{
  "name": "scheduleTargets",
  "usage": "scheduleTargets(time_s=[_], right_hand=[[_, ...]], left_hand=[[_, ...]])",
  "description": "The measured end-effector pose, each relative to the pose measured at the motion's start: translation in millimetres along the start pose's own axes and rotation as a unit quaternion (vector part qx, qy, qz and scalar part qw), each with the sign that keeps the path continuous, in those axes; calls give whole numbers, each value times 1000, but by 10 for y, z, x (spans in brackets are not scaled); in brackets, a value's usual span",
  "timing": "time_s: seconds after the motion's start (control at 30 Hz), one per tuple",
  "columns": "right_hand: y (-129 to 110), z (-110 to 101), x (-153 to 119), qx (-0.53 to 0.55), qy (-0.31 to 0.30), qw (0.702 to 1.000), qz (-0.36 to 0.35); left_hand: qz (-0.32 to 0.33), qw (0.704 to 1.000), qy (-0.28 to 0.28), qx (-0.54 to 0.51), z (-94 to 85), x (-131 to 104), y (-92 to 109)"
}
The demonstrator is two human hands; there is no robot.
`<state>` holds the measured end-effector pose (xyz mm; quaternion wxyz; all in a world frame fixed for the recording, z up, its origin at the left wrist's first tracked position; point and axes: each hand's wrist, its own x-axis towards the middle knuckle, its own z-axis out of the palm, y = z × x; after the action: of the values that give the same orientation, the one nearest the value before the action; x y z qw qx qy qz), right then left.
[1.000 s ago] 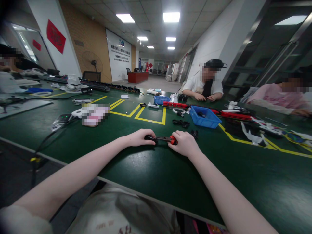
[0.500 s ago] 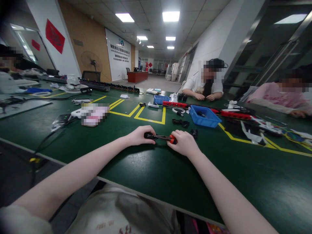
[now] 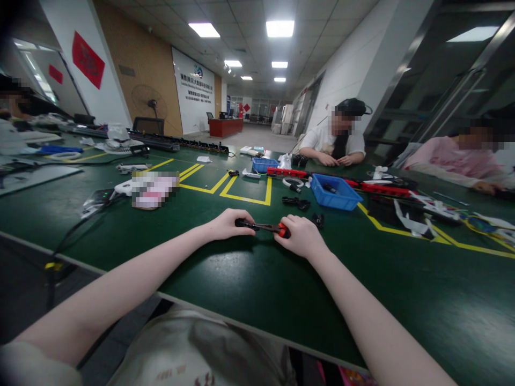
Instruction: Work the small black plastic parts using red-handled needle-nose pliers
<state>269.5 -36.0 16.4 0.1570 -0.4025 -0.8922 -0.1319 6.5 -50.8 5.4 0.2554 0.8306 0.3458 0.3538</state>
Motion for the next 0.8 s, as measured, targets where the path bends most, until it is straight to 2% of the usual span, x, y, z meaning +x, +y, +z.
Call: scheduleTargets(time_s=[0.37, 0.8], right_hand=[[-19, 24, 5, -13, 1, 1000, -7], [-19, -7, 7, -12, -9, 1000, -9]], left_hand=[[36, 997, -25, 65, -3, 6, -67], [50, 996, -27, 64, -10, 1, -58]])
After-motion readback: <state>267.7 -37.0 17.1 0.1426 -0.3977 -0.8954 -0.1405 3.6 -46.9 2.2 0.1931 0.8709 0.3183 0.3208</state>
